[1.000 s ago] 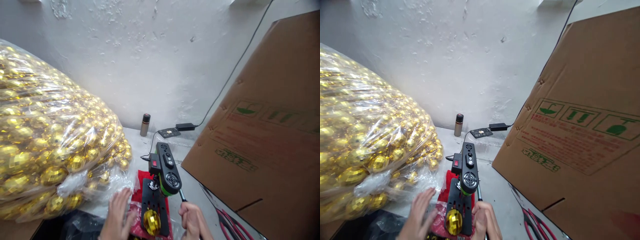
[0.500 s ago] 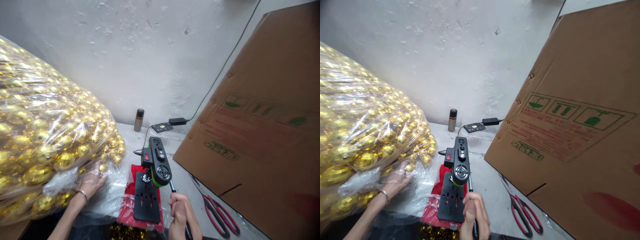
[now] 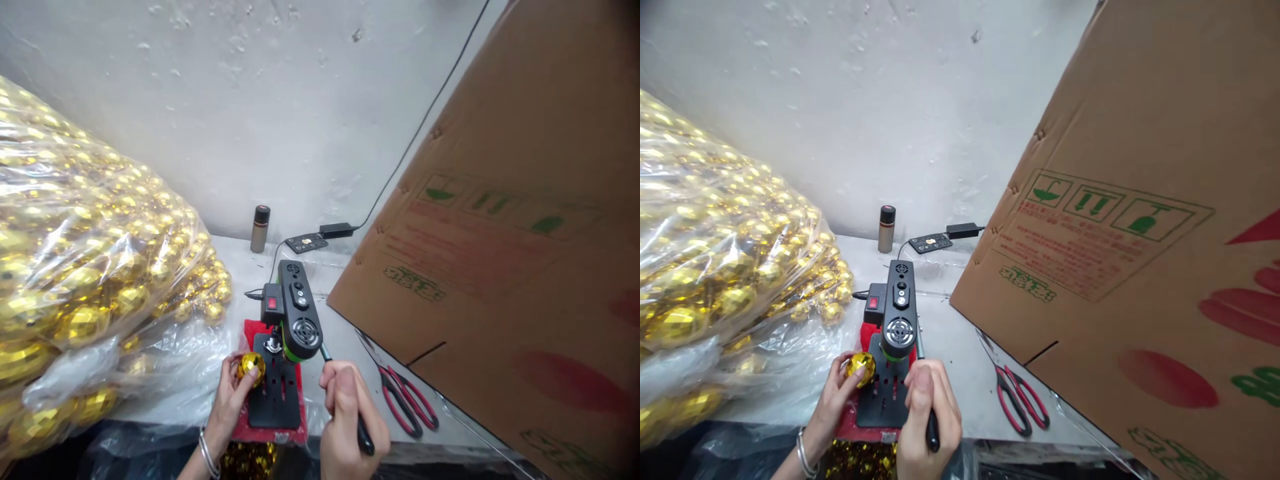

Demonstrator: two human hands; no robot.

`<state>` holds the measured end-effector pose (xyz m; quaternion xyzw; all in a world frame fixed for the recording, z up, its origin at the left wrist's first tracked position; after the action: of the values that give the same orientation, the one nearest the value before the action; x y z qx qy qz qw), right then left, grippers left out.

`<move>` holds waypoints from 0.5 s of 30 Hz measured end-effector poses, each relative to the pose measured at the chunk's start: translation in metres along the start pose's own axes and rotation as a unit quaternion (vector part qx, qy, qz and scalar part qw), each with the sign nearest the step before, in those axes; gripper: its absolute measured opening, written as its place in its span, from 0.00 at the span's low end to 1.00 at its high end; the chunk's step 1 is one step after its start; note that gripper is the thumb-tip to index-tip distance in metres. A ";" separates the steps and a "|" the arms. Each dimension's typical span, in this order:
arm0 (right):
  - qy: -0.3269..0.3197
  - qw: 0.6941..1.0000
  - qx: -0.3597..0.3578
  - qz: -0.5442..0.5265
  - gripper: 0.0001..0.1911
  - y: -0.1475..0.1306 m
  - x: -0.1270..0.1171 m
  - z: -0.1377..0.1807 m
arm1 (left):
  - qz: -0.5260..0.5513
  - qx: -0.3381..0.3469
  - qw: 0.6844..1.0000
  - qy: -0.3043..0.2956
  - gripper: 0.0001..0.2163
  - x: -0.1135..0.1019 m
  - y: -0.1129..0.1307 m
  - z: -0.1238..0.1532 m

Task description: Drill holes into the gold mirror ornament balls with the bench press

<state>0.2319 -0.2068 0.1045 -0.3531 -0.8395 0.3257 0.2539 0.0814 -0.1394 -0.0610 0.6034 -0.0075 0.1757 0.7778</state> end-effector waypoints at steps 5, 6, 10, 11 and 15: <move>-0.021 1.000 -0.018 0.003 0.20 0.000 -0.002 0.000 | -0.163 0.132 0.977 -0.027 0.27 0.011 -0.018 0.001; -0.023 1.000 -0.021 0.003 0.19 0.001 -0.002 0.001 | -0.192 0.153 0.969 -0.027 0.26 0.011 -0.023 0.001; -0.019 1.000 -0.025 -0.003 0.19 -0.003 -0.001 0.003 | -0.240 0.196 0.950 -0.023 0.26 0.010 -0.035 -0.001; -0.010 1.000 -0.013 0.000 0.19 -0.004 0.000 0.003 | -0.244 0.197 0.949 -0.031 0.27 0.010 -0.037 -0.002; 0.035 0.997 0.059 0.020 0.19 -0.008 0.002 0.008 | -0.256 0.192 0.946 -0.059 0.28 0.016 -0.034 -0.003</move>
<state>0.2222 -0.2130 0.1057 -0.3656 -0.8021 0.3671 0.2970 0.1052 -0.1399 -0.0900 0.7320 0.1352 -0.0671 0.6643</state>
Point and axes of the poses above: each hand's wrist, its own z-axis away from the middle knuckle, its own x-axis out of the palm, y = z × x, the point moved 4 cm from there along -z, towards the middle knuckle, and after that the axes turned 11 degrees about y, right-handed, at the moved point
